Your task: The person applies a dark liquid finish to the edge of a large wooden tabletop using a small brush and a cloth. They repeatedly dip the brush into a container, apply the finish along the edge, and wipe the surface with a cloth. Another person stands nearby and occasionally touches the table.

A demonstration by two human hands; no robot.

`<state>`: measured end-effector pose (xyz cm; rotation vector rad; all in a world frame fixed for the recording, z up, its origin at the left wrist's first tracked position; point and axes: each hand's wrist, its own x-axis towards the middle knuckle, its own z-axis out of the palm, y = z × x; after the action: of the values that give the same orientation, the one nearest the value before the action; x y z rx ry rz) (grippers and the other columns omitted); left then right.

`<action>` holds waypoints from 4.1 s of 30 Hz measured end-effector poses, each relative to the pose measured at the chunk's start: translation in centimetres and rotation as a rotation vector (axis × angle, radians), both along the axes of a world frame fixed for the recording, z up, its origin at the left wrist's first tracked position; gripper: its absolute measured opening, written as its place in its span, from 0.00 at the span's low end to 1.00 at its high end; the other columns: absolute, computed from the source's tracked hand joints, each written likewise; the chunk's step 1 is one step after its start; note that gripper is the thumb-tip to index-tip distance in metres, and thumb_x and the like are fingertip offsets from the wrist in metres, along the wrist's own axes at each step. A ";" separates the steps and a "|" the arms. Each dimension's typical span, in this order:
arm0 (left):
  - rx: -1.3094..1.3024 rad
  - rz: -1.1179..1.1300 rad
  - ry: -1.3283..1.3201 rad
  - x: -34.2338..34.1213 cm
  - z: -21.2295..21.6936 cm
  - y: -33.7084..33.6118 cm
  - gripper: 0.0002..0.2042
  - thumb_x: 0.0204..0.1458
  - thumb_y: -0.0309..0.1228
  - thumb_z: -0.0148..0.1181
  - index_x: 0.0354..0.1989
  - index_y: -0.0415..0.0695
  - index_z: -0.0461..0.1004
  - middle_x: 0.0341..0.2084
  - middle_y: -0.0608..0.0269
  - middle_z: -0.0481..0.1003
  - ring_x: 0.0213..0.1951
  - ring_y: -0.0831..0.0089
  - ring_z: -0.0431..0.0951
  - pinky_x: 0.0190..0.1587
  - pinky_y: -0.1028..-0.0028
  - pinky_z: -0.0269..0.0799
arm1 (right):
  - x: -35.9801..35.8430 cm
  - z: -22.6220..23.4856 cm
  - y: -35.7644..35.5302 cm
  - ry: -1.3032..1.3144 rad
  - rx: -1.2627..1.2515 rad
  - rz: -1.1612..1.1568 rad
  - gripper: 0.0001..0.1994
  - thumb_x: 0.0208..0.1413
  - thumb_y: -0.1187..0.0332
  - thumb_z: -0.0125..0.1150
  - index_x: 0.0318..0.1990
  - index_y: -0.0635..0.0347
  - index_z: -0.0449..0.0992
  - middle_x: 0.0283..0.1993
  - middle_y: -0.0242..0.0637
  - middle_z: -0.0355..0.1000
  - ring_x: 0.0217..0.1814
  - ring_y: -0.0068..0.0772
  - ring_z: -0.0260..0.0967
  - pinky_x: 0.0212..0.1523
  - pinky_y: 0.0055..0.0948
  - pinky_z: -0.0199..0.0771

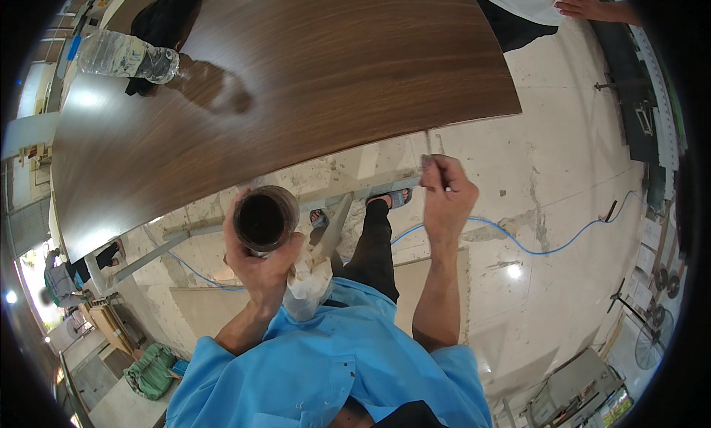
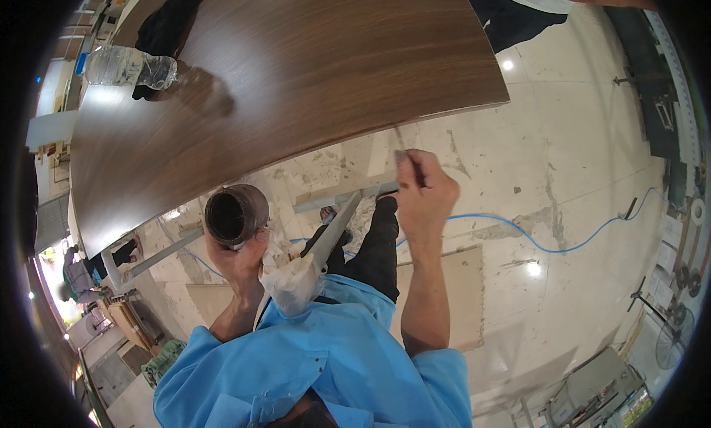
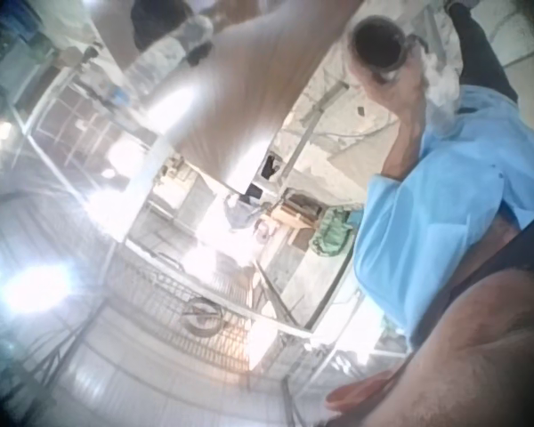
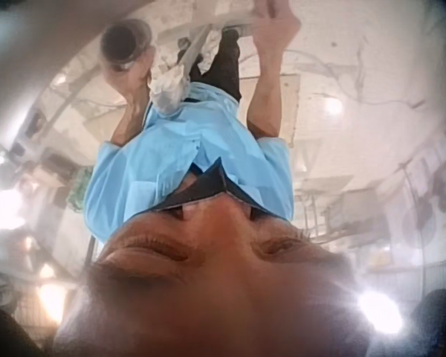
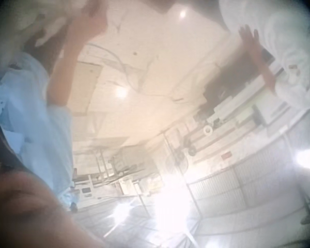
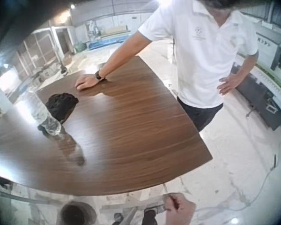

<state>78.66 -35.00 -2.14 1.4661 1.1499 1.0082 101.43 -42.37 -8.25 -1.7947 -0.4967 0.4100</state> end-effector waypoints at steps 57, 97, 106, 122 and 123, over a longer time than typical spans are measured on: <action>-0.121 -0.104 0.037 8.2 -1.9 0.2 0.41 0.37 0.27 0.74 0.63 0.37 0.59 0.49 0.56 0.70 0.51 0.67 0.73 0.54 0.71 0.70 | 11.0 0.3 -3.5 -0.085 -0.050 -0.139 0.08 0.58 0.70 0.64 0.34 0.68 0.78 0.19 0.27 0.66 0.22 0.15 0.57 0.23 0.19 0.57; -0.064 -0.111 0.045 8.4 -1.9 0.8 0.41 0.36 0.24 0.71 0.63 0.37 0.59 0.48 0.57 0.70 0.48 0.69 0.74 0.52 0.72 0.71 | 10.9 1.9 -3.5 -0.170 -0.014 -0.246 0.06 0.53 0.75 0.67 0.28 0.67 0.76 0.17 0.27 0.66 0.20 0.13 0.56 0.21 0.17 0.55; -0.062 -0.102 0.048 8.2 -1.9 0.9 0.41 0.36 0.25 0.72 0.63 0.36 0.60 0.49 0.56 0.70 0.50 0.68 0.73 0.54 0.71 0.70 | 10.3 1.9 -3.2 -0.157 -0.023 -0.253 0.06 0.54 0.74 0.66 0.29 0.67 0.76 0.17 0.26 0.65 0.20 0.12 0.55 0.21 0.17 0.54; -0.032 -0.093 0.081 7.9 -2.0 1.3 0.42 0.35 0.27 0.73 0.63 0.36 0.59 0.49 0.55 0.70 0.51 0.67 0.73 0.54 0.71 0.70 | 8.2 1.0 -2.2 -0.165 0.000 -0.005 0.06 0.51 0.74 0.68 0.31 0.67 0.78 0.19 0.31 0.70 0.22 0.15 0.60 0.24 0.19 0.61; -0.020 -0.098 0.096 7.9 -2.0 1.3 0.42 0.35 0.28 0.74 0.63 0.36 0.59 0.49 0.55 0.70 0.51 0.67 0.73 0.54 0.71 0.71 | 8.2 1.0 -2.1 -0.187 0.056 -0.044 0.05 0.51 0.75 0.69 0.30 0.67 0.78 0.20 0.32 0.71 0.21 0.15 0.61 0.23 0.19 0.61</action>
<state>86.52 -33.67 -4.12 1.5541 1.1410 0.8646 109.65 -44.45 -7.26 -1.7954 -0.5915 0.1967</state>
